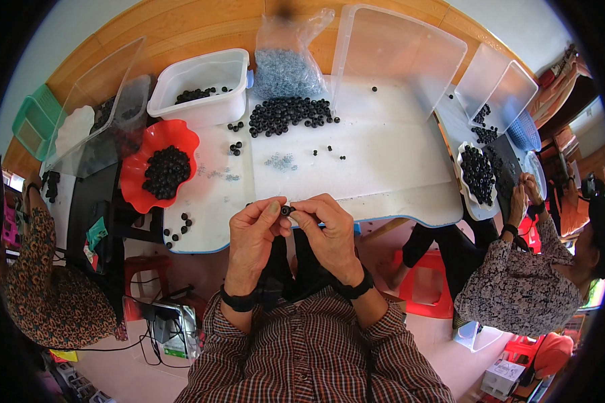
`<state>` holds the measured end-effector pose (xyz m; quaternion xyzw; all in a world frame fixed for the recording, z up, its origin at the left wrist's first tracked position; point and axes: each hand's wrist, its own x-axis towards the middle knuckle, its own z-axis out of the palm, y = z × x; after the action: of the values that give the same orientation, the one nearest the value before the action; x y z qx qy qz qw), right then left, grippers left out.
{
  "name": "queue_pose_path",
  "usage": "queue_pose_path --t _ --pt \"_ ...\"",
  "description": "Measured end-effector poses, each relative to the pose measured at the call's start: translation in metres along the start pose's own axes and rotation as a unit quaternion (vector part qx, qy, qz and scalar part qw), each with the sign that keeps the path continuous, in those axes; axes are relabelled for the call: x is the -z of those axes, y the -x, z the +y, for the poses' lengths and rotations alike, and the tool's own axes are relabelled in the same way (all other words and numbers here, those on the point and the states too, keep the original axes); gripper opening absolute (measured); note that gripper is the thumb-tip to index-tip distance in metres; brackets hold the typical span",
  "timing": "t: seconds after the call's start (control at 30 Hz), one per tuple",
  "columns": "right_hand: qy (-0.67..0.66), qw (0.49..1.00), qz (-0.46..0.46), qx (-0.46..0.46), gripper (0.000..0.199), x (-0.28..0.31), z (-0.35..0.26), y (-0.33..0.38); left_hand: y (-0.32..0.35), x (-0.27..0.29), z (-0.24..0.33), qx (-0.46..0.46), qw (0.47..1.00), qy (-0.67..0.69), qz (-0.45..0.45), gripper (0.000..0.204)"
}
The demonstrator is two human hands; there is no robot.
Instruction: Sorting and assembling small black and blue plastic components into various containers at a workshop table.
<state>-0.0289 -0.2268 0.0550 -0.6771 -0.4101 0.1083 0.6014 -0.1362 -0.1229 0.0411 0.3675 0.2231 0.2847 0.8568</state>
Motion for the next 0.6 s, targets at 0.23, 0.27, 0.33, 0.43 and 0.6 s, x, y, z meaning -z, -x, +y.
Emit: queue_pose_path --t 0.23,0.27,0.33,0.43,0.6 --pt "0.0 1.0 0.0 0.008 0.012 -0.0013 0.0015 0.0026 0.0002 0.0018 -0.0033 -0.004 1.0 0.005 -0.01 0.019" --pt "0.001 1.0 0.002 0.008 0.012 -0.0015 0.002 0.003 0.0 0.0027 -0.0045 -0.005 1.0 0.005 -0.016 0.018" --pt "0.003 1.0 0.001 0.01 0.012 -0.0017 0.0032 0.0038 -0.0001 0.0044 -0.0062 -0.004 1.0 -0.008 -0.017 0.018" --pt "0.01 1.0 -0.002 0.017 0.012 -0.0025 0.0054 0.0047 0.0003 0.0051 -0.006 -0.008 0.999 -0.029 -0.018 0.018" --pt "0.043 0.998 -0.005 0.047 0.014 -0.0043 0.0062 0.0037 0.0017 0.0036 -0.0047 -0.022 0.996 -0.084 0.0 0.019"
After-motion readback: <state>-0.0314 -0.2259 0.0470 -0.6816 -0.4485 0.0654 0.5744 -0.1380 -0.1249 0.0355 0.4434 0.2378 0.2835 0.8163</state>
